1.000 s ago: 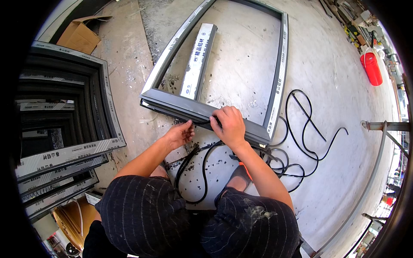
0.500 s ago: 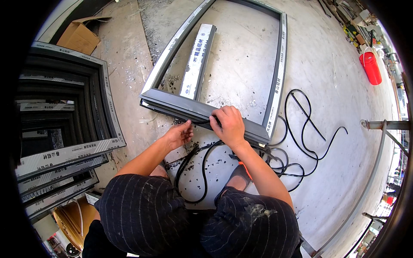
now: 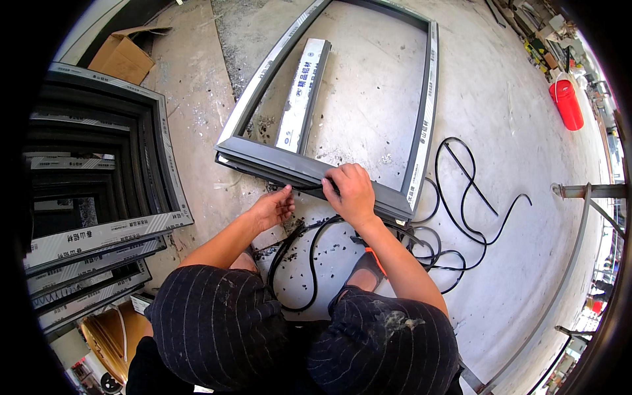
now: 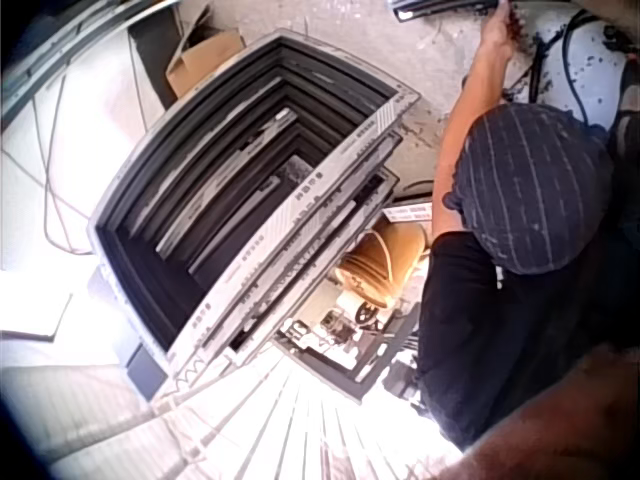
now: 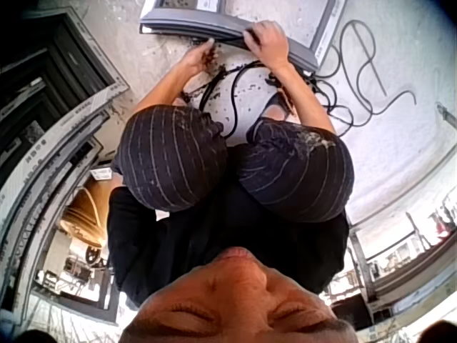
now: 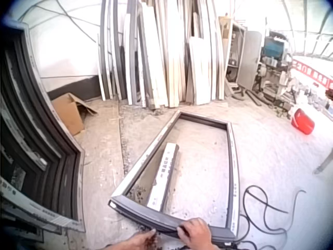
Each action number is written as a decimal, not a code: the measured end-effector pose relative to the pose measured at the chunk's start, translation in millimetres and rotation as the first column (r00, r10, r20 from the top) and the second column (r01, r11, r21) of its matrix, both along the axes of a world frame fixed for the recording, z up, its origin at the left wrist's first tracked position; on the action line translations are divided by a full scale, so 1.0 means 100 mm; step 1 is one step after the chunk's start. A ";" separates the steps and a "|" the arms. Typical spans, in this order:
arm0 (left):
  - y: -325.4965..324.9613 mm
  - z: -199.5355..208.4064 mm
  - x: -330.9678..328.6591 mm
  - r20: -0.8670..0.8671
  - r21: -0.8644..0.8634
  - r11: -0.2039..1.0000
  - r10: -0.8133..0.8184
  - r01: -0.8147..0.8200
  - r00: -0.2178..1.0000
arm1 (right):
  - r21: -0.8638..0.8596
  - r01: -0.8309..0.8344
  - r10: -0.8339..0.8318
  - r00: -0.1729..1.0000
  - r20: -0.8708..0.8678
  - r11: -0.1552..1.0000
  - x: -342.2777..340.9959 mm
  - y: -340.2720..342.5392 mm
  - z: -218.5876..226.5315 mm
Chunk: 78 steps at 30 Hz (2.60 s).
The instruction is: The person sits on the floor and assembles a window frame by inserting a rubber seal into the frame's groove. They use pliers to press the seal into place and adjust the frame's position as needed.
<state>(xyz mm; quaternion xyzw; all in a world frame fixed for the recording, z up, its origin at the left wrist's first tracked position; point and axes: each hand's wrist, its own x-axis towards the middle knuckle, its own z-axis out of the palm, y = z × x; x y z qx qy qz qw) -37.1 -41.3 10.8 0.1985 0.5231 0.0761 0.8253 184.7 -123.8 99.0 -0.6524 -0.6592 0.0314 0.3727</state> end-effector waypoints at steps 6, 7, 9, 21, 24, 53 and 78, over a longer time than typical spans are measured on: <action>0.00 0.00 0.00 -0.003 -0.004 1.000 -0.002 0.002 1.000 | -0.012 0.011 -0.011 1.000 0.004 1.000 -0.01 -0.02 -0.02; 0.00 0.00 0.00 -0.002 -0.006 1.000 0.000 0.000 1.000 | -0.015 0.014 -0.014 1.000 0.010 1.000 -0.01 -0.03 -0.03; 0.00 0.01 0.01 0.003 -0.008 1.000 0.009 -0.009 1.000 | 0.016 0.025 -0.026 0.999 0.046 1.000 -0.01 -0.02 -0.01; 0.02 -0.05 0.10 0.003 0.041 0.998 0.055 -0.055 0.998 | -0.289 0.097 -0.051 0.985 0.164 0.952 0.00 0.01 -0.01; 0.01 -0.03 0.15 -0.067 0.101 0.994 0.055 -0.048 0.996 | -0.297 0.097 -0.047 0.984 0.171 0.950 -0.01 0.01 -0.02; -0.05 0.03 0.24 -0.086 0.049 0.999 -0.018 0.022 0.996 | -0.388 0.074 -0.058 0.997 0.053 0.919 0.02 0.08 0.09; -0.15 0.06 0.35 -0.011 -0.008 1.000 -0.013 0.013 1.000 | -0.280 0.038 0.009 0.986 0.166 0.959 0.10 0.00 -0.01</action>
